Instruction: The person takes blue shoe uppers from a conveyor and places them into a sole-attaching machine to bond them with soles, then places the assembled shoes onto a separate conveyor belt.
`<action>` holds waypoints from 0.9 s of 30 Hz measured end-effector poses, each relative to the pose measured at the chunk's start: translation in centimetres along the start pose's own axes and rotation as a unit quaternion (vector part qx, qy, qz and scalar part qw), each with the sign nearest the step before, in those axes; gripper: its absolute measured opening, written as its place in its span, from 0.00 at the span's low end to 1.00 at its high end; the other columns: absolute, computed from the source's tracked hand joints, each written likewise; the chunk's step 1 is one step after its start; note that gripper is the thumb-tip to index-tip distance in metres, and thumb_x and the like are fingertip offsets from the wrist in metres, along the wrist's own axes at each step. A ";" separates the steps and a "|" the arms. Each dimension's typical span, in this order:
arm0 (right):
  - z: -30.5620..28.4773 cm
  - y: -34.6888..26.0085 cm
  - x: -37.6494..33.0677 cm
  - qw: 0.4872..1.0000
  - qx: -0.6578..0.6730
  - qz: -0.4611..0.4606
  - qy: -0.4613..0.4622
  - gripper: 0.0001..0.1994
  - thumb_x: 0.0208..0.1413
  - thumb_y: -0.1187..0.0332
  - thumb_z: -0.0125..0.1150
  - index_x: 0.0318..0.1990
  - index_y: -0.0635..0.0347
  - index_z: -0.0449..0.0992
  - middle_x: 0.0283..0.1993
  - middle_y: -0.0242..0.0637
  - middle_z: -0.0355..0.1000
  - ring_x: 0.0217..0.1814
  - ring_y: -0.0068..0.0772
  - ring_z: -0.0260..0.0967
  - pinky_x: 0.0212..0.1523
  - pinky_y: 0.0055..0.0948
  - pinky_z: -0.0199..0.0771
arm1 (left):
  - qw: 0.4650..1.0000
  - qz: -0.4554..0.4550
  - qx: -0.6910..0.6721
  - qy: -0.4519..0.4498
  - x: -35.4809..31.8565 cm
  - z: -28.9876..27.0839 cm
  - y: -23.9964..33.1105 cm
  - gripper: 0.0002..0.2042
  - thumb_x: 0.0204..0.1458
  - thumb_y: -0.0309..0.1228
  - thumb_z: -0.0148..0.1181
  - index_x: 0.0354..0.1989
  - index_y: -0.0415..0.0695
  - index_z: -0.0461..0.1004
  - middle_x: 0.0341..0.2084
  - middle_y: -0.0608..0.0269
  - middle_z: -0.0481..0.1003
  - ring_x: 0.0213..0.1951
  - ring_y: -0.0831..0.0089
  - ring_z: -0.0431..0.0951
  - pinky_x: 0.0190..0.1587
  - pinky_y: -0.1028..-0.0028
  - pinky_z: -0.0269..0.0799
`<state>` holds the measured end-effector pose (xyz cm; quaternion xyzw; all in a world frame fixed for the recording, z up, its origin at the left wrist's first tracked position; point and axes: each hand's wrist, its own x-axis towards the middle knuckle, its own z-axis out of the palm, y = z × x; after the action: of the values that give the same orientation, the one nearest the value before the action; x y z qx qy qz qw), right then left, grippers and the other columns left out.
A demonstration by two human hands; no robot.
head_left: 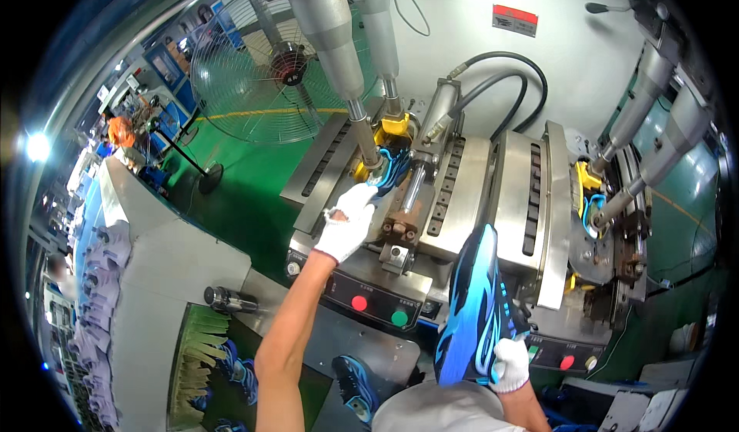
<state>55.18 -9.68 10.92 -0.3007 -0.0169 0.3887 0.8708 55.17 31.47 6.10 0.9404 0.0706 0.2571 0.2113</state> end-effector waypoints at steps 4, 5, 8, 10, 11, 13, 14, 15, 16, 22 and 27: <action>2.0 -2.0 0.3 0.998 0.022 0.062 -0.005 0.42 0.47 0.72 0.72 0.71 0.72 0.60 0.59 0.57 0.75 0.59 0.56 0.77 0.58 0.50 0.82 | 0.985 -0.152 0.058 -0.058 4.0 5.3 -4.4 0.27 0.64 0.39 0.55 0.68 0.37 0.65 0.65 0.39 0.68 0.67 0.46 0.68 0.69 0.56 0.63; 1.5 -1.6 0.1 0.999 -0.025 0.021 0.001 0.45 0.47 0.66 0.73 0.72 0.72 0.58 0.60 0.65 0.70 0.61 0.70 0.73 0.58 0.61 0.81 | 0.981 -0.164 0.086 -0.064 5.1 6.6 -5.0 0.28 0.64 0.42 0.56 0.67 0.37 0.66 0.64 0.39 0.68 0.65 0.45 0.69 0.67 0.55 0.64; 1.8 -2.4 0.6 0.997 -0.044 0.042 0.048 0.39 0.49 0.70 0.72 0.68 0.70 0.62 0.55 0.57 0.74 0.54 0.57 0.76 0.50 0.52 0.83 | 0.970 -0.186 0.157 -0.005 8.3 10.1 -6.9 0.34 0.56 0.52 0.66 0.61 0.38 0.67 0.56 0.40 0.74 0.54 0.42 0.77 0.57 0.52 0.72; 1.4 -3.0 0.7 0.993 -0.070 0.050 0.080 0.36 0.49 0.71 0.71 0.66 0.69 0.64 0.52 0.53 0.74 0.51 0.52 0.75 0.47 0.48 0.82 | 0.964 -0.216 0.152 0.011 10.7 12.3 -6.7 0.36 0.53 0.50 0.70 0.61 0.37 0.64 0.51 0.38 0.75 0.55 0.43 0.77 0.57 0.53 0.73; 1.2 -3.4 0.9 0.991 -0.077 0.054 0.091 0.34 0.50 0.71 0.70 0.65 0.69 0.65 0.51 0.51 0.74 0.49 0.49 0.75 0.46 0.46 0.81 | 0.957 -0.261 0.127 -0.006 11.5 12.0 -5.6 0.36 0.51 0.47 0.72 0.59 0.37 0.62 0.50 0.37 0.75 0.54 0.43 0.77 0.57 0.53 0.73; 1.0 -3.7 0.9 0.988 -0.097 0.056 0.110 0.31 0.51 0.72 0.70 0.63 0.68 0.68 0.48 0.47 0.74 0.46 0.44 0.75 0.43 0.42 0.79 | 0.955 -0.254 0.148 -0.044 13.2 12.4 -7.5 0.33 0.52 0.45 0.71 0.57 0.35 0.64 0.48 0.37 0.77 0.53 0.42 0.78 0.57 0.52 0.74; 0.9 -3.7 0.9 0.986 -0.106 0.056 0.120 0.29 0.51 0.73 0.69 0.62 0.67 0.69 0.47 0.45 0.74 0.44 0.42 0.74 0.41 0.40 0.78 | 0.957 -0.252 0.130 -0.067 14.1 11.4 -7.7 0.33 0.52 0.44 0.71 0.56 0.35 0.64 0.47 0.36 0.78 0.52 0.41 0.79 0.57 0.52 0.74; 0.9 -3.5 0.8 0.983 -0.117 0.058 0.130 0.28 0.52 0.73 0.69 0.61 0.67 0.70 0.46 0.43 0.74 0.43 0.39 0.74 0.40 0.38 0.77 | 0.950 -0.273 0.118 -0.095 14.8 10.3 -7.7 0.32 0.53 0.46 0.70 0.56 0.35 0.64 0.47 0.35 0.78 0.51 0.40 0.80 0.56 0.51 0.75; 1.0 -3.7 0.9 0.981 -0.127 0.054 0.135 0.26 0.52 0.74 0.68 0.60 0.66 0.71 0.45 0.41 0.74 0.41 0.37 0.74 0.38 0.36 0.76 | 0.952 -0.268 0.103 -0.108 15.2 8.8 -7.3 0.34 0.53 0.49 0.68 0.58 0.35 0.64 0.50 0.33 0.78 0.52 0.39 0.79 0.55 0.50 0.75; 0.2 -1.0 2.9 0.975 -0.169 -0.032 0.142 0.38 0.49 0.74 0.71 0.68 0.71 0.62 0.54 0.55 0.76 0.52 0.51 0.80 0.49 0.49 0.87 | 0.965 -0.260 0.028 0.006 9.6 -1.7 -0.1 0.36 0.54 0.49 0.67 0.64 0.36 0.64 0.53 0.37 0.77 0.55 0.42 0.78 0.59 0.53 0.72; 9.6 4.6 16.9 0.985 -0.156 0.061 0.050 0.15 0.58 0.78 0.68 0.53 0.64 0.77 0.46 0.39 0.80 0.43 0.30 0.80 0.46 0.33 0.84 | 0.936 -0.307 -0.050 0.165 -6.2 -10.7 3.6 0.32 0.48 0.35 0.76 0.60 0.37 0.68 0.45 0.50 0.80 0.44 0.63 0.83 0.50 0.65 0.78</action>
<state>61.38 9.16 12.85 -0.4526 -0.0151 0.4180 0.7876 44.49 30.57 13.20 0.8055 0.3772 0.3341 0.3118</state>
